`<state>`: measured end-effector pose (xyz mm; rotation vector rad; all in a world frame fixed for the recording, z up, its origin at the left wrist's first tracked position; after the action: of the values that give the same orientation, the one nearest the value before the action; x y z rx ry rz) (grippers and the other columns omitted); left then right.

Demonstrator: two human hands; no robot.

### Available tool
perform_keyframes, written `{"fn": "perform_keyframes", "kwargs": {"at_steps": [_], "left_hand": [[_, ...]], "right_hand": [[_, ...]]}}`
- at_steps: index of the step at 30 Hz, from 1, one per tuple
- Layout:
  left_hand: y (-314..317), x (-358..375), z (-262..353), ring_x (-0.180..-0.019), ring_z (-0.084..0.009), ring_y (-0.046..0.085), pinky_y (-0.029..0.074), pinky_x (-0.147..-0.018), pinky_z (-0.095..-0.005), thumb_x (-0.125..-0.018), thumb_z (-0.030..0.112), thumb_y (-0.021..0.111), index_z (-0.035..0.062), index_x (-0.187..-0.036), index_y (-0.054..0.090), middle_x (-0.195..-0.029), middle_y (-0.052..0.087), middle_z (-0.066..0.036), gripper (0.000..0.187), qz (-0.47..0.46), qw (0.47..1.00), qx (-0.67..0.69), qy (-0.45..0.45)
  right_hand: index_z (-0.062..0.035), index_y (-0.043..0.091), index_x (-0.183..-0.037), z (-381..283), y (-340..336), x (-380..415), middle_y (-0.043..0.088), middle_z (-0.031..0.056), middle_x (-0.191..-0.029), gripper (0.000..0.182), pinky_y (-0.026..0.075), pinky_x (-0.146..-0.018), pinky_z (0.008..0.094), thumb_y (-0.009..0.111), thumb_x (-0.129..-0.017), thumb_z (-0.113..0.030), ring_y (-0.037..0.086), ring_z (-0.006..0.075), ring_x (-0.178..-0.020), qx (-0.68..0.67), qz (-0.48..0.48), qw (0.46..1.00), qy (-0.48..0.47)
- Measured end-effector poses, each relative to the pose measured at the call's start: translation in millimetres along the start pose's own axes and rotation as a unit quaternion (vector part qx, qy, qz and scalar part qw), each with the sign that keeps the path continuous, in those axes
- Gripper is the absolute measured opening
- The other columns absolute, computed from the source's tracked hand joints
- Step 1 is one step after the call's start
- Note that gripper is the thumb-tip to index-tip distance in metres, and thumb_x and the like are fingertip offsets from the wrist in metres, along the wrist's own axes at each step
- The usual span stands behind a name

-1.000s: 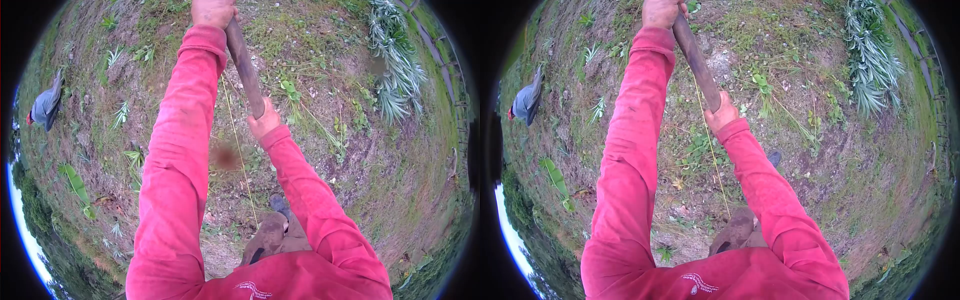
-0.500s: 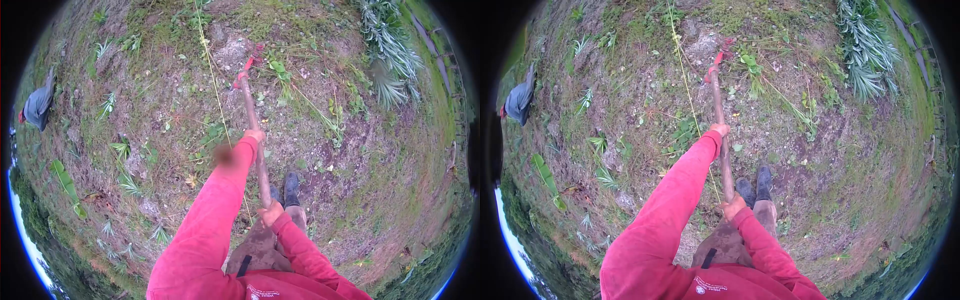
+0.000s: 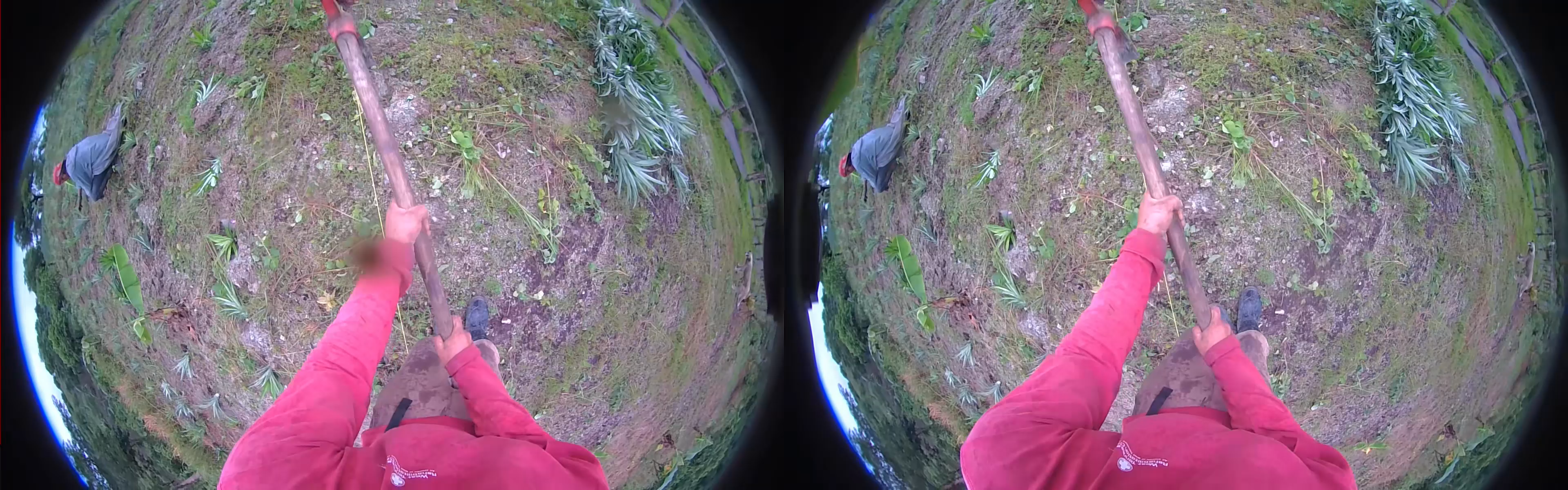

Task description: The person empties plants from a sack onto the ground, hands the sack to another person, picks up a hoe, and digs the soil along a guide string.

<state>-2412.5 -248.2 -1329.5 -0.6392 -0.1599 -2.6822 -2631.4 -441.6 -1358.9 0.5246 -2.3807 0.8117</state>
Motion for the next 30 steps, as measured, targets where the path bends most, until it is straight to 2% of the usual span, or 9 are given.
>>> {"fn": "perform_keyframes", "kwargs": {"at_steps": [3, 7, 9, 13, 17, 21, 23, 26, 30], "left_hand": [[21.0, -18.5, 167.9, -0.045, -0.0189, 0.056, 0.049, -0.04, -0.0338, -0.075, -0.002, 0.06, -0.0057, -0.112, 0.039, -0.067, 0.056, -0.011, 0.043, 0.004, 0.99, 0.013, 0.14], [28.0, -64.9, 318.4, -0.052, -0.0183, 0.06, 0.052, -0.045, -0.0328, -0.079, 0.003, 0.065, -0.0068, -0.118, 0.036, -0.077, 0.058, -0.013, 0.05, 0.008, 0.936, -0.029, 0.351], [31.5, -76.2, 343.8, -0.042, -0.0148, 0.048, 0.041, -0.038, -0.0297, -0.077, 0.006, 0.061, 0.008, -0.095, 0.047, -0.061, 0.048, -0.001, 0.023, -0.005, 0.92, -0.007, 0.392], [-17.1, -146.3, 159.7, -0.051, -0.0201, 0.056, 0.048, -0.044, -0.0328, -0.077, 0.007, 0.062, 0.002, -0.114, 0.039, -0.067, 0.053, -0.008, 0.044, 0.056, 0.965, -0.067, 0.247], [-79.3, -66.3, -240.4, -0.059, -0.0254, 0.063, 0.054, -0.05, -0.0358, -0.078, 0.008, 0.062, -0.0041, -0.133, 0.032, -0.073, 0.059, -0.014, 0.065, 0.098, 0.957, -0.234, -0.143], [-61.7, -35.9, -255.1, -0.052, -0.0242, 0.06, 0.053, -0.045, -0.04, -0.079, 0.006, 0.061, -0.0026, -0.111, 0.05, -0.068, 0.058, -0.013, 0.035, 0.081, 0.932, -0.098, -0.339], [-72.6, -85.0, -224.6, -0.047, -0.0204, 0.056, 0.053, -0.043, -0.0385, -0.079, 0.005, 0.062, 0.0007, -0.087, 0.058, -0.062, 0.055, -0.008, 0.01, 0.051, 0.944, -0.055, -0.32], [-92.5, -119.7, -177.5, -0.048, -0.0222, 0.057, 0.053, -0.043, -0.0392, -0.078, 0.007, 0.063, 0.0019, -0.08, 0.059, -0.062, 0.055, -0.007, 0.006, -0.002, 0.944, -0.03, -0.33], [-96.0, -127.1, -209.6, -0.046, -0.0221, 0.055, 0.05, -0.041, -0.0394, -0.075, 0.006, 0.064, 0.0027, -0.079, 0.056, -0.059, 0.053, -0.009, 0.01, 0.001, 0.938, -0.07, -0.34]], "right_hand": [[-0.006, 0.038, -0.121, -100.9, -39.8, -55.8, 0.062, 0.0299, -0.084, 0.052, 0.051, -0.074, 0.0545, 0.063, -0.077, -0.016, 0.062, 0.0494, -0.079, -0.05, 0.111, 0.977, -0.176], [-0.0063, 0.044, -0.116, -238.7, -81.7, -127.2, 0.064, 0.0268, -0.083, 0.044, 0.052, -0.071, 0.0516, 0.064, -0.078, -0.016, 0.063, 0.0467, -0.077, -0.097, 0.157, 0.961, -0.208], [-0.0072, 0.047, -0.112, -270.5, -76.1, -163.5, 0.064, 0.0255, -0.084, 0.039, 0.052, -0.071, 0.0513, 0.064, -0.078, -0.016, 0.063, 0.0453, -0.08, -0.141, 0.183, 0.944, -0.234], [-0.0097, 0.048, -0.113, -186.6, 12.6, -226.5, 0.065, 0.0239, -0.086, 0.039, 0.052, -0.072, 0.0483, 0.064, -0.079, -0.016, 0.064, 0.0437, -0.083, -0.132, 0.115, 0.975, -0.14], [-0.0026, 0.049, -0.126, 120.1, 166.3, -59.4, 0.062, 0.0232, -0.111, 0.059, 0.047, -0.094, 0.0398, 0.066, -0.071, -0.018, 0.061, 0.0374, -0.106, 0.013, -0.101, 0.992, 0.08], [0.0046, 0.048, -0.12, 105.1, 121.8, -30.4, 0.063, 0.0282, -0.1, 0.056, 0.051, -0.086, 0.0422, 0.066, -0.073, -0.02, 0.063, 0.0422, -0.099, 0.011, -0.172, 0.962, 0.212], [0.0095, 0.044, -0.113, -5.0, 68.8, -34.0, 0.063, 0.0319, -0.094, 0.054, 0.051, -0.082, 0.0461, 0.065, -0.075, -0.023, 0.063, 0.0456, -0.091, 0.042, -0.19, 0.97, 0.143], [0.0121, 0.04, -0.107, -89.0, 35.8, -38.7, 0.062, 0.0348, -0.089, 0.053, 0.052, -0.078, 0.0483, 0.063, -0.077, -0.026, 0.063, 0.0485, -0.085, -0.017, -0.202, 0.973, 0.109], [0.0088, 0.041, -0.11, -13.5, 95.9, -34.4, 0.061, 0.035, -0.091, 0.052, 0.051, -0.078, 0.0492, 0.064, -0.078, -0.024, 0.063, 0.0475, -0.088, -0.055, -0.185, 0.973, 0.124]]}}
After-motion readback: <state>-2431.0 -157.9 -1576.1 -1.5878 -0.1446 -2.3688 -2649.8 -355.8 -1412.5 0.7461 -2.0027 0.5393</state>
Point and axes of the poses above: each hand's wrist, its own x-axis away from the middle knuckle, its own y-axis out of the palm, z = x × y, the point moved 1 cm from there along -x, towards the middle knuckle
